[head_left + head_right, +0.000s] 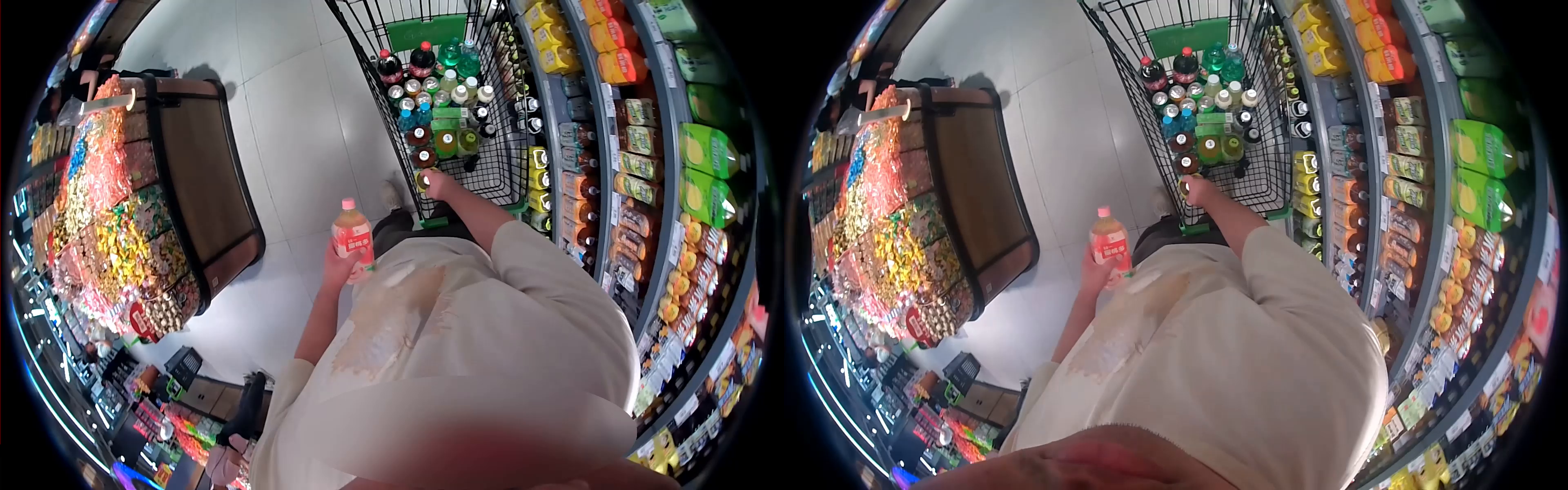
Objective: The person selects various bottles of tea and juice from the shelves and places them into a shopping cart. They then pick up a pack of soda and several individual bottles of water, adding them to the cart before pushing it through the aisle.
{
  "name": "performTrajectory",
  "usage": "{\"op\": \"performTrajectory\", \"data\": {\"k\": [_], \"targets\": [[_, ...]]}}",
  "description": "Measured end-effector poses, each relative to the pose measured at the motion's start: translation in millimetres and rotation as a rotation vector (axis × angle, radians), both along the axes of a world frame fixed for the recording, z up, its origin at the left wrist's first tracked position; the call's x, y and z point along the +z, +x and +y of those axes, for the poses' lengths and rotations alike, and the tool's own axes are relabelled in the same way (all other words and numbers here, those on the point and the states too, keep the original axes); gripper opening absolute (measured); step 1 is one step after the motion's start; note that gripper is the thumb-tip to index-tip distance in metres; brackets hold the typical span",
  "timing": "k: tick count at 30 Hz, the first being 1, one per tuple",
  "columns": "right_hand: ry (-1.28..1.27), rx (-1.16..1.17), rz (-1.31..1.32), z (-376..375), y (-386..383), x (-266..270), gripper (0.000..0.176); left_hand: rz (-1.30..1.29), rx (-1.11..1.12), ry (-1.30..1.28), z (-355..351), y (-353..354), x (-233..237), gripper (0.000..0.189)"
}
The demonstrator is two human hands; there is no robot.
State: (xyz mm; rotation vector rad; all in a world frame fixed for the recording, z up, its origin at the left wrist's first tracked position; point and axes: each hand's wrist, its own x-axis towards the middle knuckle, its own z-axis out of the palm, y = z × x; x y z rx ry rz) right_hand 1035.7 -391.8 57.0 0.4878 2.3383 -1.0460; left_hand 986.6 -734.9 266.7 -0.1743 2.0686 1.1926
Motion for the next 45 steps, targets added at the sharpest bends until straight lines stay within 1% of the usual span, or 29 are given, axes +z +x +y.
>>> {"op": "performTrajectory", "data": {"k": [1,2,4,5,6,8,9,10,11,12,14,15,18,19,20,22,24,26,28,30,31,32,34,35,38,41,42,44,45], "targets": [[0.025,-0.020,0.064,-2,3,-2,0.048,-0.006,-0.051,0.013,0,-12,5,0.059],[0.029,-0.054,0.066,-2,1,9,0.044,-0.013,-0.100,0.026,2,-23,10,0.062],[0.040,-0.112,0.069,-6,-8,49,0.037,0.099,-0.237,0.009,7,-41,20,0.067],[-0.018,-0.137,0.109,-6,-12,87,0.035,0.156,-0.299,0.002,11,-48,23,0.069],[-0.152,-0.197,0.197,-7,-10,111,0.030,0.213,-0.388,-0.006,16,-54,24,0.070],[-0.485,-0.399,0.082,-12,-14,184,0.027,0.334,-0.558,-0.026,29,-67,26,0.072],[-0.675,-0.492,-0.008,-14,-16,227,0.027,0.393,-0.701,-0.093,49,-75,48,0.072],[-0.864,-0.586,-0.103,-16,-14,255,0.028,0.456,-0.797,-0.072,62,-81,49,0.070],[-0.866,-0.538,-0.121,-17,-6,261,0.033,0.520,-0.893,-0.052,74,-85,48,0.069],[-0.724,-0.352,-0.076,-18,2,266,0.029,0.588,-0.990,-0.033,84,-87,49,0.068],[-0.413,-0.205,0.093,-18,20,283,0.024,0.702,-0.986,0.074,105,-81,51,0.062],[-0.557,-0.430,0.067,-18,26,289,0.029,0.742,-0.980,0.125,115,-78,49,0.061],[-0.378,-0.458,-0.049,3,41,326,0.031,0.713,-1.025,0.227,151,-69,45,0.066],[-0.409,-0.501,-0.061,7,47,332,0.031,0.680,-1.051,0.251,161,-66,44,0.069],[-0.409,-0.528,-0.027,12,52,335,0.029,0.704,-0.993,0.319,169,-61,42,0.070],[-0.446,-0.577,0.075,32,69,318,0.026,0.748,-0.875,0.446,181,-50,36,0.073],[-0.308,-0.574,0.074,33,67,321,0.023,0.862,-0.840,0.376,187,-42,27,0.074],[-0.145,-0.523,0.112,36,72,293,0.021,0.923,-0.772,0.254,189,-34,20,0.074],[0.203,-0.317,0.219,45,77,247,0.029,0.841,-0.739,0.218,175,-42,9,0.059],[0.278,-0.259,0.096,53,73,208,0.028,0.693,-0.682,0.231,148,-48,-19,0.049],[0.320,-0.190,0.073,59,73,184,0.029,0.644,-0.681,0.122,127,-46,-40,0.044],[0.304,-0.170,0.038,65,71,162,0.027,0.594,-0.676,0.013,104,-43,-59,0.039],[0.266,-0.143,0.088,85,77,85,0.026,0.463,-0.551,-0.084,53,-26,-65,0.036],[0.281,-0.140,0.069,87,75,65,0.025,0.349,-0.547,-0.206,29,-16,-65,0.037],[0.243,-0.034,0.052,94,55,41,0.025,0.116,-0.529,-0.496,-47,30,-83,0.042],[0.208,0.016,0.034,95,35,8,0.026,0.005,-0.320,-0.551,-116,105,-105,0.042],[0.213,0.012,0.084,94,31,-13,0.027,-0.026,-0.273,-0.566,-130,128,-102,0.042],[0.096,-0.088,-0.024,94,12,-18,0.030,-0.281,-0.129,-0.627,-117,158,-62,0.041],[0.112,-0.082,-0.059,93,5,-19,0.031,-0.318,-0.090,-0.530,-132,181,-65,0.040]]}}
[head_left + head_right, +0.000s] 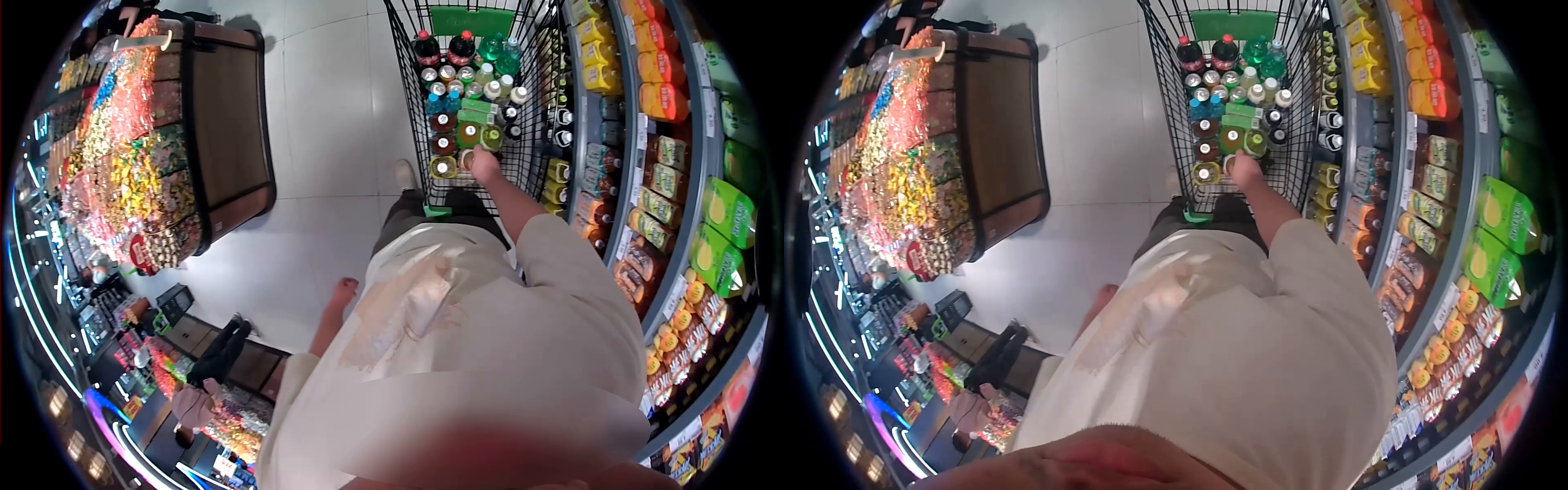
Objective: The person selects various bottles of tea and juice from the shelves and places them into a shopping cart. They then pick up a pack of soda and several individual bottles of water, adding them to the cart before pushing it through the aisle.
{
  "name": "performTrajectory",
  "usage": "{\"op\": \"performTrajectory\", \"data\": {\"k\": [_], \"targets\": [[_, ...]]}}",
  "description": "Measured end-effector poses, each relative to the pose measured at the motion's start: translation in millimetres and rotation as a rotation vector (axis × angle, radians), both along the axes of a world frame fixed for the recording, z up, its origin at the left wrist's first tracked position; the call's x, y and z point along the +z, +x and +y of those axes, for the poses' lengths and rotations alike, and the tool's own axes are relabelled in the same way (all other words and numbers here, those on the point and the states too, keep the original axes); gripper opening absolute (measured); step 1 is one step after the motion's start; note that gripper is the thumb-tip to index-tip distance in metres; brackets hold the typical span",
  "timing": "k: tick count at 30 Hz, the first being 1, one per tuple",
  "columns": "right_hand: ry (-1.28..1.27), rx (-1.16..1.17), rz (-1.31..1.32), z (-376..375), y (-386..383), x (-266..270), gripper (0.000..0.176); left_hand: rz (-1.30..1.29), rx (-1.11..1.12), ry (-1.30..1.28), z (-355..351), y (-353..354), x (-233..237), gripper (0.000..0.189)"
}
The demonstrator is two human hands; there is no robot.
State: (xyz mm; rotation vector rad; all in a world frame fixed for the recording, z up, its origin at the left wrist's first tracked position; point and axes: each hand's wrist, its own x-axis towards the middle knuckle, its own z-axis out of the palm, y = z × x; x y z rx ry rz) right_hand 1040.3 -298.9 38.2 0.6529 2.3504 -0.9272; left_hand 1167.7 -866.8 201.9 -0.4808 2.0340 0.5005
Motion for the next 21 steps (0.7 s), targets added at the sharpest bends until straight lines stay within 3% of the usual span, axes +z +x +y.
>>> {"op": "performTrajectory", "data": {"k": [3,5,8,11,14,17,21], "targets": [[0.009,-0.066,-0.106,-3,-20,9,0.033,-0.045,0.036,0.015,-37,75,-38,0.036],[-0.249,-0.539,-0.324,-4,-18,-33,0.036,-0.068,0.109,0.071,-26,91,-29,0.035],[-0.502,-1.000,-0.417,-13,-10,-39,0.033,-0.076,0.200,0.134,0,97,-16,0.034],[-0.486,-0.993,-0.412,-20,-9,-44,0.032,-0.061,0.246,0.186,18,92,-17,0.034],[-0.820,-1.011,-0.324,-22,-8,-54,0.038,-0.043,0.271,0.221,31,81,-21,0.034],[-0.750,-0.900,-0.407,-19,-25,-43,0.045,-0.024,0.280,0.240,37,68,-21,0.034],[-0.518,-0.474,-0.475,0,-33,6,0.054,-0.006,0.307,0.258,34,51,-24,0.036]]}}
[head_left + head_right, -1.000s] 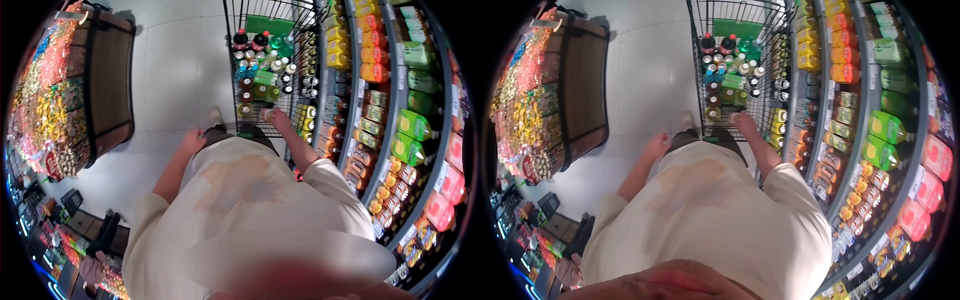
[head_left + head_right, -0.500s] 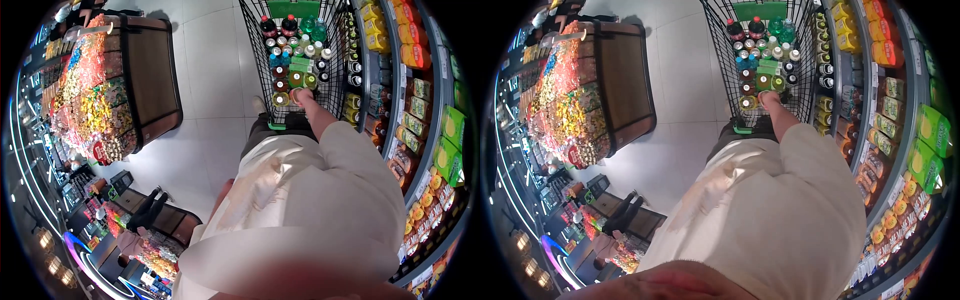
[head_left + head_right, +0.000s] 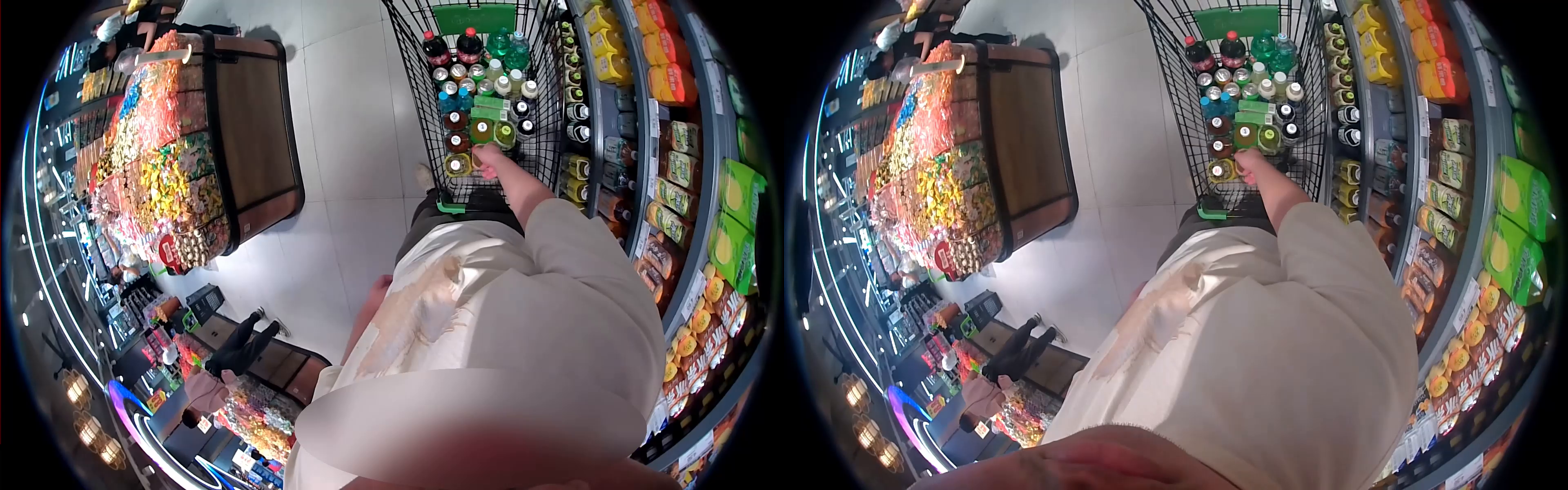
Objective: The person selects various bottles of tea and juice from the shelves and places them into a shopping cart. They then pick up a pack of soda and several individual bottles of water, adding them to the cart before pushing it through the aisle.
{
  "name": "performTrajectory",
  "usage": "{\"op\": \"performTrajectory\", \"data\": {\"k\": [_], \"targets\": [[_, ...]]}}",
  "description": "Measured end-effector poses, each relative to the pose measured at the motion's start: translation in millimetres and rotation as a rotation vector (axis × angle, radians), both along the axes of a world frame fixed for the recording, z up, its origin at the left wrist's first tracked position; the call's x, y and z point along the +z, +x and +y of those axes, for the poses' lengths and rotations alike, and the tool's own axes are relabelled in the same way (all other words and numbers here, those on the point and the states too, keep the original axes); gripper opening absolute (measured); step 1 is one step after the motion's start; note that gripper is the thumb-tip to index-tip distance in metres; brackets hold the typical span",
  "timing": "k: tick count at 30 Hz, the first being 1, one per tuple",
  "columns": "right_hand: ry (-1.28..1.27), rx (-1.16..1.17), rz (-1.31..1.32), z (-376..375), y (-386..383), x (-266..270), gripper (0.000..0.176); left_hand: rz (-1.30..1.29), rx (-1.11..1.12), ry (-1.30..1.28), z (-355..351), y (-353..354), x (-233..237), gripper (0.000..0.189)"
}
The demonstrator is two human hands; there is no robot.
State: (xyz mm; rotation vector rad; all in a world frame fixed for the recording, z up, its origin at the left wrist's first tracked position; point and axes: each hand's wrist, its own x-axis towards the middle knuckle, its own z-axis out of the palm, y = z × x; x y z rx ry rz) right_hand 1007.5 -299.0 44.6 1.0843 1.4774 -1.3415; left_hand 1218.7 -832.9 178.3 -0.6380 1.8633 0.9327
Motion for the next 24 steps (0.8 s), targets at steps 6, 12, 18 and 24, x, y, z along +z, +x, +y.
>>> {"op": "performTrajectory", "data": {"k": [6,12,18,24], "targets": [[0.292,0.211,0.403,16,58,-14,0.037,0.013,-0.001,-0.023,-23,-47,28,0.043],[0.335,0.897,0.524,-17,140,-5,0.030,-0.061,-0.029,-0.054,-38,-85,5,0.040],[0.702,0.795,0.349,-82,162,67,0.035,-0.052,-0.292,0.071,-31,-147,-13,0.035],[0.741,0.649,0.221,-138,160,127,0.062,-0.215,-0.324,0.163,-66,-239,-102,0.031]]}}
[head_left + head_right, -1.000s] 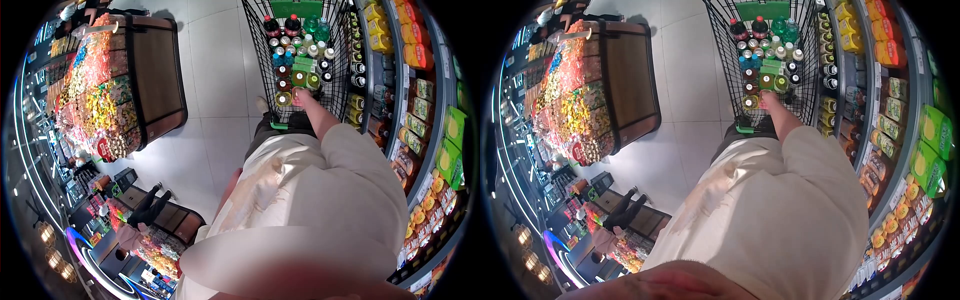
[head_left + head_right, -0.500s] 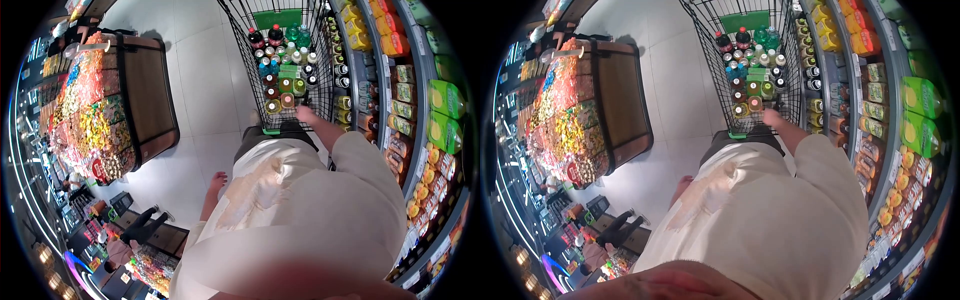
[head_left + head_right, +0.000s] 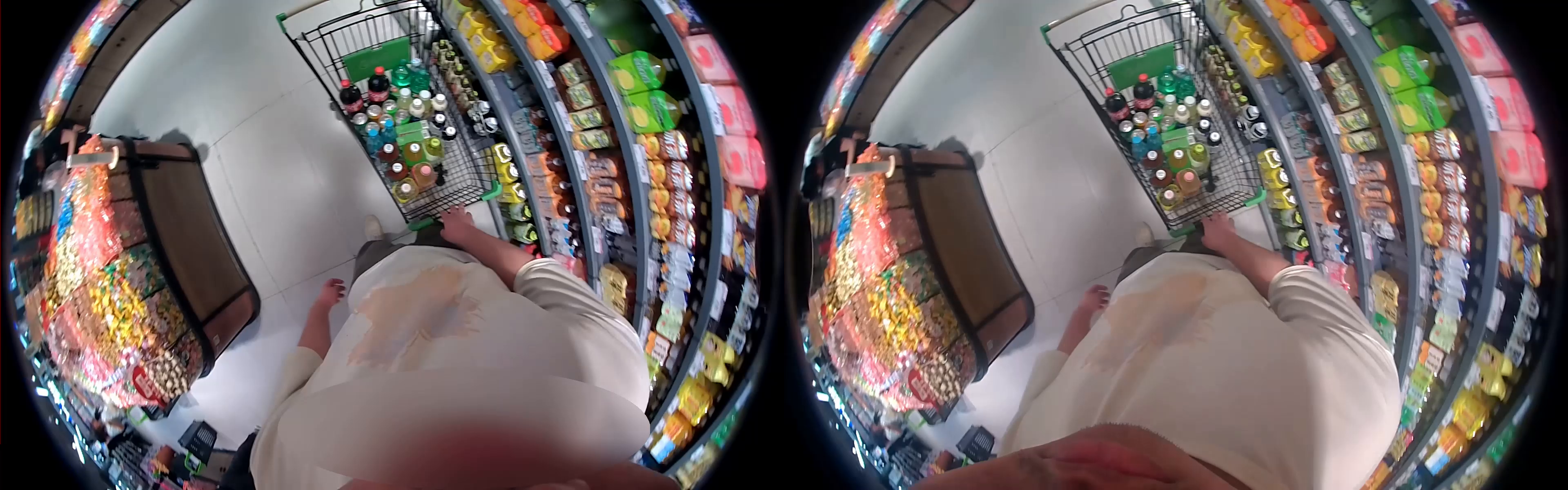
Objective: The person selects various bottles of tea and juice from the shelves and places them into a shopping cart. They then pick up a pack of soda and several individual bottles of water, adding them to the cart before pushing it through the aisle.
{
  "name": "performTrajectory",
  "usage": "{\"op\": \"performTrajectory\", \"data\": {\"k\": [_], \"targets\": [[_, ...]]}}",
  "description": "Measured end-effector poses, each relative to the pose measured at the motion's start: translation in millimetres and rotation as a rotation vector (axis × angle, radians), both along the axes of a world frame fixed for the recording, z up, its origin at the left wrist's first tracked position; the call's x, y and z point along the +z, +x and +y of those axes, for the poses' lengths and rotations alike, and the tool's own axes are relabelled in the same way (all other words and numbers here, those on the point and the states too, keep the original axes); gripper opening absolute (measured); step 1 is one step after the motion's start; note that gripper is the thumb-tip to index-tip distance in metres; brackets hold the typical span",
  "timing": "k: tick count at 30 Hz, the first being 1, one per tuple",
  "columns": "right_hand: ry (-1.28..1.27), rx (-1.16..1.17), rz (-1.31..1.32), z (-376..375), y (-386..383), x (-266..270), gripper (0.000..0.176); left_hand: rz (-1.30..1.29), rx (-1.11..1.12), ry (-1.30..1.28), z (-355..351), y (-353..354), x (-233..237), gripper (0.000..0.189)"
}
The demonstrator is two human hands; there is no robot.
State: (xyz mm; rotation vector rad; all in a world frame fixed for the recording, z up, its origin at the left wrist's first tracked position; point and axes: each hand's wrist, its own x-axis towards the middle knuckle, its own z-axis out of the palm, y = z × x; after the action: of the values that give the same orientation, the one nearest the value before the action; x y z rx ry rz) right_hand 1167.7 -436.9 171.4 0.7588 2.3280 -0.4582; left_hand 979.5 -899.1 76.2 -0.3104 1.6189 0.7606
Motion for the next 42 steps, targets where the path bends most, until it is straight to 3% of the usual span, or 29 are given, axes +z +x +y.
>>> {"op": "performTrajectory", "data": {"k": [2,6,13,17,20,22,25,27,28,29,30,31,32,33,35,36,37,39,40,42], "targets": [[-0.030,-0.063,-0.111,-10,-5,22,0.073,0.003,0.007,-0.020,-9,-34,-27,0.029],[0.050,-0.104,-0.178,-27,-8,34,0.080,0.419,-0.358,0.002,-33,-72,-67,0.027],[0.053,-0.266,-0.107,-40,4,27,0.079,0.222,-0.196,0.052,-29,-76,-13,0.026],[-0.142,-0.472,0.194,-57,42,2,0.062,0.171,-0.258,-0.001,-50,-52,-12,0.028],[-0.290,-0.483,0.437,-80,96,-44,0.047,0.155,-0.369,-0.102,-57,-32,-7,0.029],[-0.353,-0.536,0.611,-118,148,-59,0.040,0.193,-0.764,-0.034,-72,-25,-35,0.028],[-0.404,-0.801,0.591,-177,240,-63,0.038,0.211,-1.139,-0.075,-44,-13,-15,0.027],[-0.271,-0.827,0.585,-218,319,-75,0.035,0.291,-1.282,0.058,-18,0,2,0.026],[-0.228,-0.878,0.569,-243,368,-109,0.035,0.340,-1.350,0.124,-4,6,11,0.026],[-0.148,-0.826,0.574,-267,413,-123,0.029,0.424,-1.384,0.356,3,7,5,0.026],[-0.091,-0.431,-0.039,-277,445,-123,0.026,0.329,-1.178,0.215,27,22,15,0.028],[-0.062,-0.416,-0.106,-306,488,-133,0.026,0.266,-0.949,0.085,52,38,27,0.029],[-0.036,-0.399,-0.173,-335,531,-144,0.027,0.266,-0.976,0.088,73,47,29,0.030],[-0.143,-0.638,-0.185,-360,561,-138,0.027,0.264,-1.006,0.091,85,56,31,0.031],[-0.313,-1.360,-0.162,-406,603,-116,0.026,0.218,-1.074,0.078,113,72,27,0.034],[-0.325,-1.553,-0.140,-430,621,-114,0.026,0.173,-1.107,0.058,127,79,19,0.035],[-0.324,-1.751,-0.085,-455,638,-119,0.025,0.228,-1.345,0.249,130,80,11,0.036],[-0.272,-1.943,0.150,-510,667,-166,0.024,0.295,-1.615,0.399,162,110,27,0.036],[-0.248,-1.934,0.241,-536,678,-196,0.024,0.305,-1.678,0.381,176,132,37,0.036],[-0.276,-2.063,0.256,-569,665,-192,0.018,0.317,-1.831,0.380,201,167,42,0.036]]}}
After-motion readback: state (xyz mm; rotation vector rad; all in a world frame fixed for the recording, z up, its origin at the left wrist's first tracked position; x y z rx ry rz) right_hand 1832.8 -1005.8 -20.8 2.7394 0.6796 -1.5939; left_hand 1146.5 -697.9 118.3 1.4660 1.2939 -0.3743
